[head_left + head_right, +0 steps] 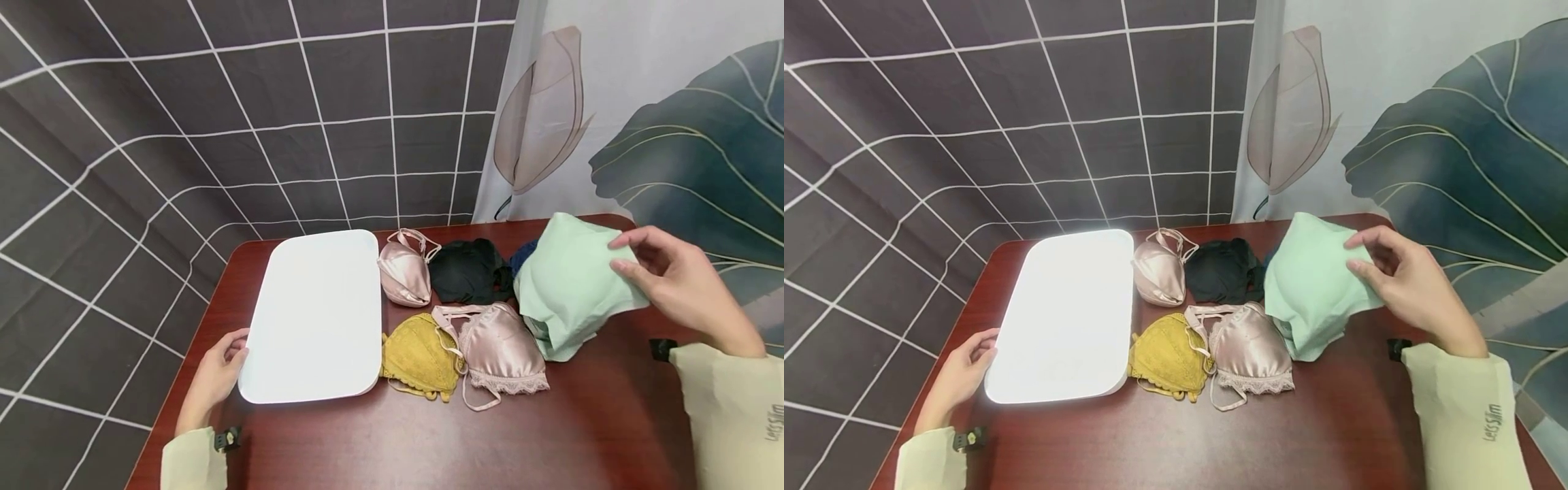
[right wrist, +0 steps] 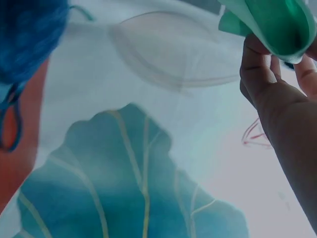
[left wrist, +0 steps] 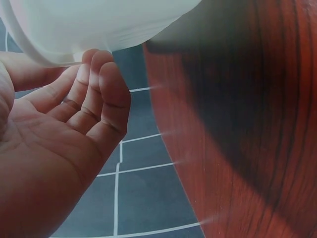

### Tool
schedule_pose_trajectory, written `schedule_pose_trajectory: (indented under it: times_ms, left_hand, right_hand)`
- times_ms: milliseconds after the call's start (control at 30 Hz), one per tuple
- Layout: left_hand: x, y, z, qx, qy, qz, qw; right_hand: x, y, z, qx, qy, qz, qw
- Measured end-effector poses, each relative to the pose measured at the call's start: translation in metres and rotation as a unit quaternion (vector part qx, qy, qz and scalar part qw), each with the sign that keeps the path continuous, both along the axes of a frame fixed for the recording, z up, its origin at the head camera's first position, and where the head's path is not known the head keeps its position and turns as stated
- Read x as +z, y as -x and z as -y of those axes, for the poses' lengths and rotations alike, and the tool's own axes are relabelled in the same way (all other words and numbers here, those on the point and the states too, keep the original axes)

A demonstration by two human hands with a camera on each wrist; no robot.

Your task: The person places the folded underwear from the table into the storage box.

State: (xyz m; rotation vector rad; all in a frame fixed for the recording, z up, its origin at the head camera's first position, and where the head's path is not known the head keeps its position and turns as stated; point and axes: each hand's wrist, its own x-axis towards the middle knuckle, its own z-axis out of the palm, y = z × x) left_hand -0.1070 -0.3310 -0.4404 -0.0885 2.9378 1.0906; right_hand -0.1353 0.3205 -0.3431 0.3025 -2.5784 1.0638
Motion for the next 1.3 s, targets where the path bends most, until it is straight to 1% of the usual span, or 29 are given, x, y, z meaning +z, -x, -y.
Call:
schedule_pose_trajectory:
  times_ms: [133, 233, 333, 433, 467, 533, 567, 667, 700, 767, 800, 833, 967, 1100, 1200, 1233, 1300]
  left_hand:
    - [-0.002, -0.002, 0.0, 0.0, -0.006, -0.001, 1.0]
    - [-0.003, -0.002, -0.001, 0.004, -0.006, -0.003, 1.0]
    - [-0.003, -0.003, -0.002, 0.007, -0.007, -0.002, 0.9999]
    - [-0.003, -0.003, -0.003, 0.006, -0.008, 0.002, 0.9999]
    - [-0.003, -0.002, -0.003, 0.006, -0.008, 0.002, 0.9999]
    - [-0.003, -0.002, -0.004, 0.005, -0.007, 0.001, 1.0]
    - [-0.003, -0.002, -0.005, 0.005, -0.007, 0.0, 1.0]
    - [-0.003, 0.0, -0.006, 0.005, -0.008, -0.005, 0.9999]
    - [-0.004, 0.0, -0.006, 0.005, -0.01, -0.007, 0.9999]
    - [-0.004, 0.002, -0.006, 0.006, -0.011, -0.009, 0.9999]
    - [-0.005, 0.002, -0.007, 0.006, -0.013, -0.01, 0.9999]
    - [-0.005, 0.002, -0.007, 0.005, -0.013, -0.011, 0.9998]
    - [-0.004, 0.002, -0.006, 0.008, -0.015, -0.01, 0.9998]
    - [-0.004, 0.001, -0.006, 0.011, -0.019, -0.013, 0.9997]
    - [-0.005, 0.002, -0.007, 0.013, -0.024, -0.015, 0.9995]
    - [-0.005, 0.002, -0.007, 0.014, -0.025, -0.015, 0.9995]
    - [-0.006, 0.003, -0.008, 0.016, -0.025, -0.015, 0.9994]
  right_hand:
    - [0.014, 0.008, 0.018, 0.009, 0.025, -0.034, 0.999]
    - [0.024, 0.016, 0.034, 0.017, 0.055, -0.065, 0.996]
    - [0.031, 0.024, 0.053, 0.024, 0.088, -0.101, 0.991]
    - [0.037, 0.032, 0.072, 0.038, 0.13, -0.141, 0.981]
    - [0.039, 0.035, 0.079, 0.047, 0.15, -0.153, 0.976]
    - [0.044, 0.039, 0.093, 0.072, 0.203, -0.172, 0.961]
    - [0.047, 0.041, 0.099, 0.084, 0.219, -0.181, 0.955]
    - [0.056, 0.046, 0.122, 0.124, 0.297, -0.195, 0.926]
    - [0.059, 0.047, 0.129, 0.134, 0.315, -0.199, 0.918]
    - [0.064, 0.049, 0.146, 0.151, 0.337, -0.206, 0.906]
    - [0.066, 0.05, 0.155, 0.16, 0.355, -0.209, 0.897]
    - [0.067, 0.051, 0.164, 0.167, 0.361, -0.213, 0.892]
    - [0.068, 0.053, 0.204, 0.196, 0.358, -0.231, 0.883]
    - [0.063, 0.056, 0.241, 0.241, 0.367, -0.24, 0.866]
    - [0.056, 0.057, 0.266, 0.272, 0.368, -0.237, 0.857]
    - [0.052, 0.056, 0.273, 0.278, 0.362, -0.234, 0.859]
    - [0.041, 0.055, 0.285, 0.282, 0.349, -0.227, 0.864]
